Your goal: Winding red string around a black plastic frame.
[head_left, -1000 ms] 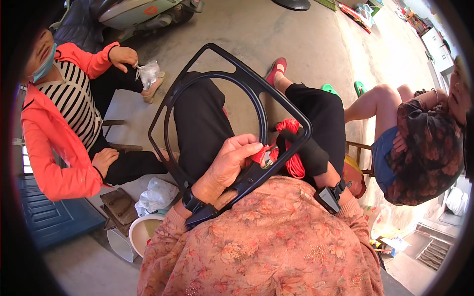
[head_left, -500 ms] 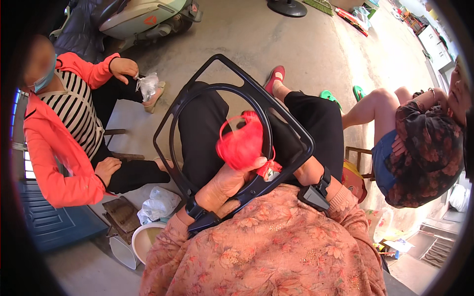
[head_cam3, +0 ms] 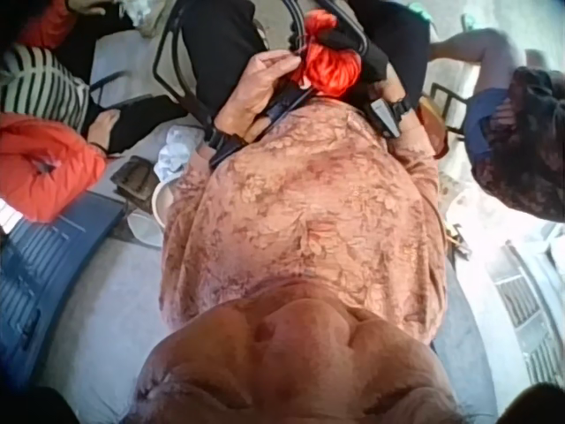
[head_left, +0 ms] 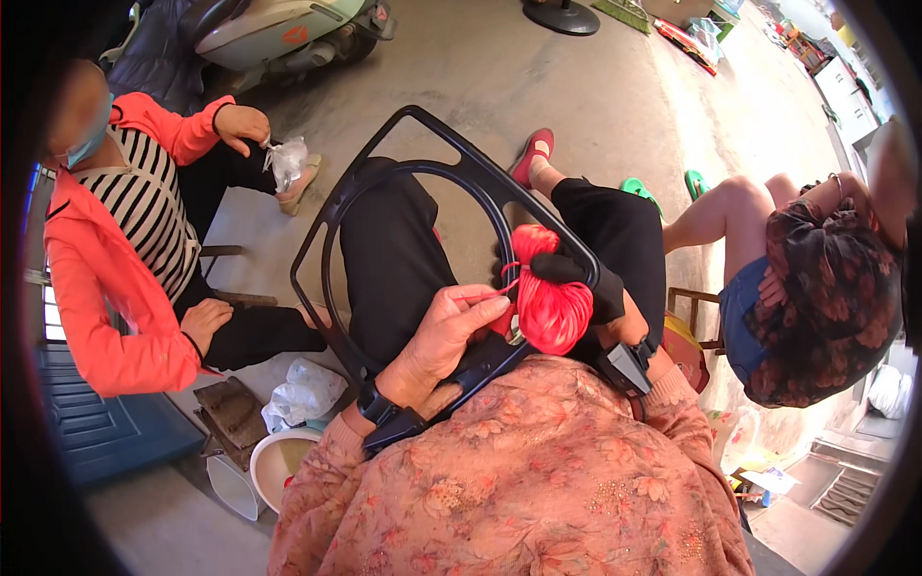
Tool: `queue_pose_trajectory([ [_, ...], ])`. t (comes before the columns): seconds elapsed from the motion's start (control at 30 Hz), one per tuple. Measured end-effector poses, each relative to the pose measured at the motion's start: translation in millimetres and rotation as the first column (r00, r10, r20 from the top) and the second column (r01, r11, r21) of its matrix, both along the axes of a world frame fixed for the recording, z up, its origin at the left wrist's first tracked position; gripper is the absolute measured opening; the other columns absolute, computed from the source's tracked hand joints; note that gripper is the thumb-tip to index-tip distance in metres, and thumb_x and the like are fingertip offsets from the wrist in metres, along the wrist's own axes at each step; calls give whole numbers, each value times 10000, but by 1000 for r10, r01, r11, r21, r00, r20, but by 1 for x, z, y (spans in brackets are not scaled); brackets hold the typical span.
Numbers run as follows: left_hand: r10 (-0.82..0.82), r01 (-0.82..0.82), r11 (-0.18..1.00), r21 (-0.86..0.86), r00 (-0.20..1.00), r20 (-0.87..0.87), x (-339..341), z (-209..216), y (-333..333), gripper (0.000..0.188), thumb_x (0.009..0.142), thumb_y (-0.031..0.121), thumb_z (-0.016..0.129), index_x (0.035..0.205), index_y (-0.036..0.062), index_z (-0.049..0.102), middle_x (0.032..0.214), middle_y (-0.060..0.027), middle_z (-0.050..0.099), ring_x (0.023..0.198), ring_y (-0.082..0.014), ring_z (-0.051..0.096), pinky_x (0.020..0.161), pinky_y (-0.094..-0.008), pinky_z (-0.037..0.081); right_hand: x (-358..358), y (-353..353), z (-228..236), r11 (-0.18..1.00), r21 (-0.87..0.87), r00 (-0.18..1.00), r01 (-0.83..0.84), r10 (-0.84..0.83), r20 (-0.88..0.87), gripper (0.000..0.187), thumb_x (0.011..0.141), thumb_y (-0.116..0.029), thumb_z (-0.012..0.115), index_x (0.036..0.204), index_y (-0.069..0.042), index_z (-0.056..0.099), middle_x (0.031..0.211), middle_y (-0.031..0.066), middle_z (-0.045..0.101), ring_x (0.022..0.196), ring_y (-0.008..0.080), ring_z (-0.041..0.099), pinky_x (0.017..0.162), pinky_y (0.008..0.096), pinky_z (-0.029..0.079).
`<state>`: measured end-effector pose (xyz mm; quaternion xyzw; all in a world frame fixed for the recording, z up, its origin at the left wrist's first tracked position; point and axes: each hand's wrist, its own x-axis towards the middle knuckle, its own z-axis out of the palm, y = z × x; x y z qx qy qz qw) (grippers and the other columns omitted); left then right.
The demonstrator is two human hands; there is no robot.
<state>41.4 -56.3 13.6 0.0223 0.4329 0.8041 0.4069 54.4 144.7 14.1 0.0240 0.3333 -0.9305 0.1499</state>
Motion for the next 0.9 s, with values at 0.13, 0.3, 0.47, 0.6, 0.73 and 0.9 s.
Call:
queue_pose_trajectory([
  [0.13, -33, 33, 999, 34, 999, -11, -4, 2, -5, 189, 925, 169, 576, 916, -9, 637, 746, -44, 639, 647, -77, 602, 605, -194, 499, 11, 23, -12, 947, -62, 947, 316, -310, 84, 340, 875, -279, 617, 1108, -42, 543, 1025, 117, 616, 967, 236, 589, 878, 354, 473],
  [0.3, -20, 21, 1000, -23, 999, 38, -5, 9, -5, 192, 915, 145, 566, 925, -39, 619, 718, -67, 626, 664, -125, 616, 658, -227, 511, 58, 73, 14, 812, -305, 861, 497, -504, 62, 347, 928, -396, 492, 1063, -79, 527, 748, 0, 503, 659, 152, 506, 737, 324, 416],
  [0.47, 26, -27, 999, 18, 999, 34, -2, 10, 1, 180, 916, 130, 570, 1017, -18, 579, 745, -57, 626, 676, -119, 621, 657, -238, 524, 106, 74, 33, 891, -133, 899, 435, -420, 123, 401, 948, -436, 434, 1064, -63, 526, 557, -39, 429, 424, 99, 425, 541, 286, 403],
  [0.6, 33, -36, 998, -50, 998, -49, -2, 4, 1, 138, 913, 121, 577, 987, 4, 566, 747, -54, 626, 670, -114, 621, 653, -239, 527, 120, 65, 14, 885, 135, 842, 446, -466, 271, 372, 921, -421, 494, 1010, -61, 520, 593, 26, 456, 473, 140, 440, 521, 273, 388],
  [0.73, 21, -26, 998, -58, 997, -77, -4, 0, -1, 111, 915, 122, 578, 929, 14, 558, 739, -55, 624, 654, -120, 622, 644, -243, 530, 120, 77, -3, 926, 131, 880, 353, -376, 290, 332, 902, -346, 549, 1078, -65, 546, 731, 55, 551, 552, 150, 509, 530, 276, 419],
  [0.9, 36, -37, 999, 23, 998, 52, -4, 0, 2, 146, 930, 158, 560, 905, 14, 561, 722, -62, 622, 648, -133, 626, 630, -248, 531, 121, 82, -10, 931, 214, 869, 295, -355, 345, 291, 887, -269, 593, 1101, -72, 580, 840, 66, 621, 604, 155, 565, 561, 278, 462],
])
